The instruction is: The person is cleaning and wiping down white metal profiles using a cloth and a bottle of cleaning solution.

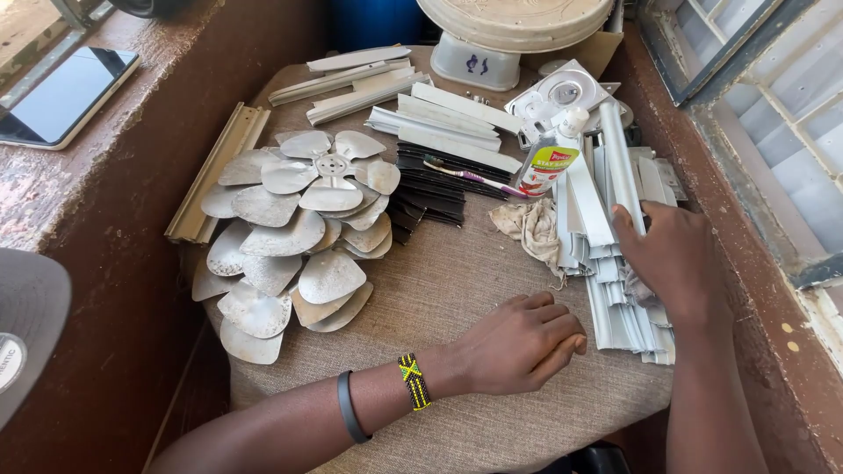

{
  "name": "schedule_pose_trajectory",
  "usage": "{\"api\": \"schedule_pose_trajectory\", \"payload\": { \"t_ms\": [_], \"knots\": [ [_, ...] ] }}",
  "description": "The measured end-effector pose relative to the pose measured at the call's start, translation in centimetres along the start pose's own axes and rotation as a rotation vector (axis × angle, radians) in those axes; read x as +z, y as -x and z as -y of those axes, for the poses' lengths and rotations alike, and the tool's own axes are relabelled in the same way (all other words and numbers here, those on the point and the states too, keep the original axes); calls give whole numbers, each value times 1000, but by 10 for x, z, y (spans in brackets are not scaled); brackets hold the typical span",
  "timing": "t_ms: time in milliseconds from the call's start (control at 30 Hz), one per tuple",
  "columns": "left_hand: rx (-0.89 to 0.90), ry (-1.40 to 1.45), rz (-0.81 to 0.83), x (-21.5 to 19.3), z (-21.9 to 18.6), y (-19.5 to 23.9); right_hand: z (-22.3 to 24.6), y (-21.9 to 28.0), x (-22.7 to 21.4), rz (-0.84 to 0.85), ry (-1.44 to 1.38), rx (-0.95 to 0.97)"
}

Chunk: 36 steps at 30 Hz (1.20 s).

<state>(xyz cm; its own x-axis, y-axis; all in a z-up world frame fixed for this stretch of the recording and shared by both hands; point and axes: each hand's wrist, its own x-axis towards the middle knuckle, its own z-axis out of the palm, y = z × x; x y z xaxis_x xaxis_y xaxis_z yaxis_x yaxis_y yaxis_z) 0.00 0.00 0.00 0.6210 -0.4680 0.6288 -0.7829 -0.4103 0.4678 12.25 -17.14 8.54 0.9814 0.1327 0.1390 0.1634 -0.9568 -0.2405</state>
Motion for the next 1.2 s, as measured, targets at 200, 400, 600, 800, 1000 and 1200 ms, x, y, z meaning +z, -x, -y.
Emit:
{"api": "schedule_pose_trajectory", "payload": {
  "t_ms": [200,400,600,800,1000,1200],
  "knots": [
    [11,4,6,5,4,1,-6,8,-4,-60,-32,-99],
    [-2,10,28,6,1,1,-5,27,-33,5,-104,52],
    [-12,69,-12,1,1,-1,20,110,-91,7,-435,104],
    [-206,818,214,-13,5,0,4,149,-50,75,-666,-405],
    [-142,-157,355,-56,-9,-19,-49,145,38,212,-1023,-122],
    [-549,-487,243,-208,182,-83,-1,149,89,673,-1208,-131]
  ]
}}
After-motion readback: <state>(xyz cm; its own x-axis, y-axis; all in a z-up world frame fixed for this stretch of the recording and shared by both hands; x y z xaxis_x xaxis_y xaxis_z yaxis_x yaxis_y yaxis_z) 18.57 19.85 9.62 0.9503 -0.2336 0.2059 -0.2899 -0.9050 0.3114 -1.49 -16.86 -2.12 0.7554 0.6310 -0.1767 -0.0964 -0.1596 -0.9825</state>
